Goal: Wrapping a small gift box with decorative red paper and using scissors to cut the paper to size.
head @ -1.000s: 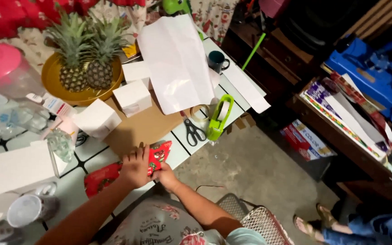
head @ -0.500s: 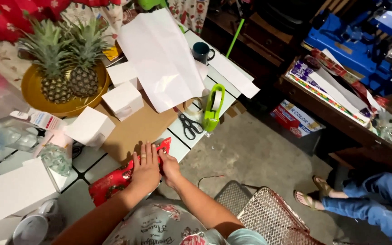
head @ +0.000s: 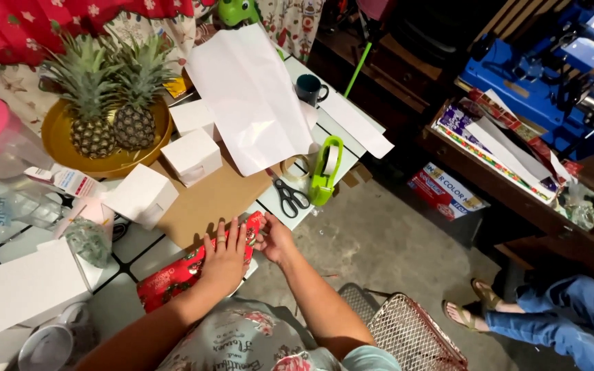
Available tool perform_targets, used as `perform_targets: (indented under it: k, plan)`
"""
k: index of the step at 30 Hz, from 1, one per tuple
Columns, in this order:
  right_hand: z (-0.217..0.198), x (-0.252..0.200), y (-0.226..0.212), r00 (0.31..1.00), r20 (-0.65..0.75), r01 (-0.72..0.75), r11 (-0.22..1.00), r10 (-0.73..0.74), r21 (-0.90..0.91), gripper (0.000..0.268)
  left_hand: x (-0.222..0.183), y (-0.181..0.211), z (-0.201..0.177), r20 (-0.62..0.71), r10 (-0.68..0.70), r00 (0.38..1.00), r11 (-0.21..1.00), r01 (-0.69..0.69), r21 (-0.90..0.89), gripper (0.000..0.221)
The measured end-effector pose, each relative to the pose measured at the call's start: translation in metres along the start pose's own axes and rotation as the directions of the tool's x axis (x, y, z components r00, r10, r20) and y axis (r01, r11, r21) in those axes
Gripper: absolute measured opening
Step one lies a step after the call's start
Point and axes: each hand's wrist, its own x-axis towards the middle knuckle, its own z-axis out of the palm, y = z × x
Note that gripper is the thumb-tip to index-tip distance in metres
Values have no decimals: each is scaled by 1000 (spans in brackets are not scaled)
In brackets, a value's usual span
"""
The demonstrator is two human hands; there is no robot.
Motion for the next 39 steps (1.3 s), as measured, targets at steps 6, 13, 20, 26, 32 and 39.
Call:
perform_targets:
  k: [6,13,20,26,32,39]
  plan:
    - [16,-46,-18,997,77,-26,1000,26,-3,49,-3,0,-2,-12,3,1000,1000,-3,15,109]
    - [5,5,29,992,69,114,980,-104,-164,28,-7,4,-11,-18,-20,1000,998,22,66,116]
    - [20,-25,-14,998,42,-39,991,45,-126,25,-11,5,-18,-19,-10,1000,996,11,85,117]
    - [-4,26,-19,990,40,-133,991,132,33,22,-12,4,-21,-15,-2,1000,999,2,38,117]
    - [-18,-6,9,998,68,10,999,-13,39,43,-12,1,-21,-3,-2,1000,1000,2,1,118]
    - [57,-133,28,915,307,309,944,-261,-118,77,-1,-4,-6,-18,0,1000,1000,-1,-31,119]
